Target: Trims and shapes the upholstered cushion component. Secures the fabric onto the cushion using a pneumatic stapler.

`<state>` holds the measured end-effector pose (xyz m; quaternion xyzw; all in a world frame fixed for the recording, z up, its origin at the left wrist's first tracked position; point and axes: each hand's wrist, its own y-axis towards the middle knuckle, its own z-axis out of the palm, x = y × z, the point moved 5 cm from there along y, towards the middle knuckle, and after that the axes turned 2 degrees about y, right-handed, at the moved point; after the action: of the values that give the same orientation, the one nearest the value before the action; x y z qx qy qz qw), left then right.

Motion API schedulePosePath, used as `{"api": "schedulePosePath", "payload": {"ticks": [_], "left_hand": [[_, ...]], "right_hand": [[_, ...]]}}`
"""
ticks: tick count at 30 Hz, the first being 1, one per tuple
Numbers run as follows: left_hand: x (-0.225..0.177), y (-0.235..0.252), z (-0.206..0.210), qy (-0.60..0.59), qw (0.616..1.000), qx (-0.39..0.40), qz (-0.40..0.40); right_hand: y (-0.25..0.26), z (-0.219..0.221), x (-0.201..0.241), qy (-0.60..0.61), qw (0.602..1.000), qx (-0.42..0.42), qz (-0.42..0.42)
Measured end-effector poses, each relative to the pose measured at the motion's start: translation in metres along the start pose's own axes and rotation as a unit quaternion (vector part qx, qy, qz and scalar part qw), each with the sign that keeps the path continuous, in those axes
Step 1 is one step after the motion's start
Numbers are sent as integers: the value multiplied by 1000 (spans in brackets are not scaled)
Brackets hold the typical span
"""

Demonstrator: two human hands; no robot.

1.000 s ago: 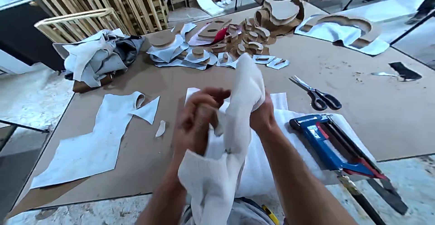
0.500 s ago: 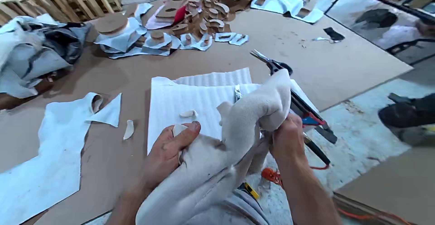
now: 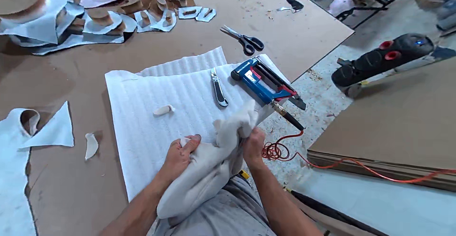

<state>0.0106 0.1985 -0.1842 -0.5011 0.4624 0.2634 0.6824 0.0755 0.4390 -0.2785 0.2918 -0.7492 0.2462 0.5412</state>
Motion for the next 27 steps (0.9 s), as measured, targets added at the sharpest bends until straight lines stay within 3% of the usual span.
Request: {"api": "schedulePosePath", "payload": {"ticks": [2, 3, 6, 10, 14, 19, 21, 22, 23, 24, 27], "left_hand": [[4, 14, -10, 21, 999, -9, -34], [3, 18, -12, 12, 999, -6, -37], [0, 19, -14, -28, 999, 17, -18], [0, 20, -4, -114, 993, 26, -34], [7, 21, 2, -117, 988, 34, -90], [5, 14, 9, -96, 986, 5, -137], [29, 19, -1, -31, 999, 5, -36], [55, 25, -11, -10, 998, 27, 61], [72, 27, -18, 5, 993, 68, 97], [77, 31, -19, -10, 993, 75, 87], [35, 27, -5, -98, 988, 15, -115]], "right_hand": [[-5, -1, 10, -88, 996, -3, 12], [-13, -4, 17, -120, 993, -8, -21], [-61, -18, 39, -142, 956, -6, -257], [-105, 10, 52, -170, 884, 126, -416], [-119, 58, 65, -186, 868, 148, -436], [-125, 73, 107, -165, 878, 132, -429], [-125, 82, 129, -168, 872, 142, -437], [-123, 88, 141, -164, 866, 158, -446], [-123, 91, 149, -141, 861, 188, -452], [-122, 89, 151, -95, 855, 213, -463], [-120, 47, 110, -24, 838, 217, -500]]}}
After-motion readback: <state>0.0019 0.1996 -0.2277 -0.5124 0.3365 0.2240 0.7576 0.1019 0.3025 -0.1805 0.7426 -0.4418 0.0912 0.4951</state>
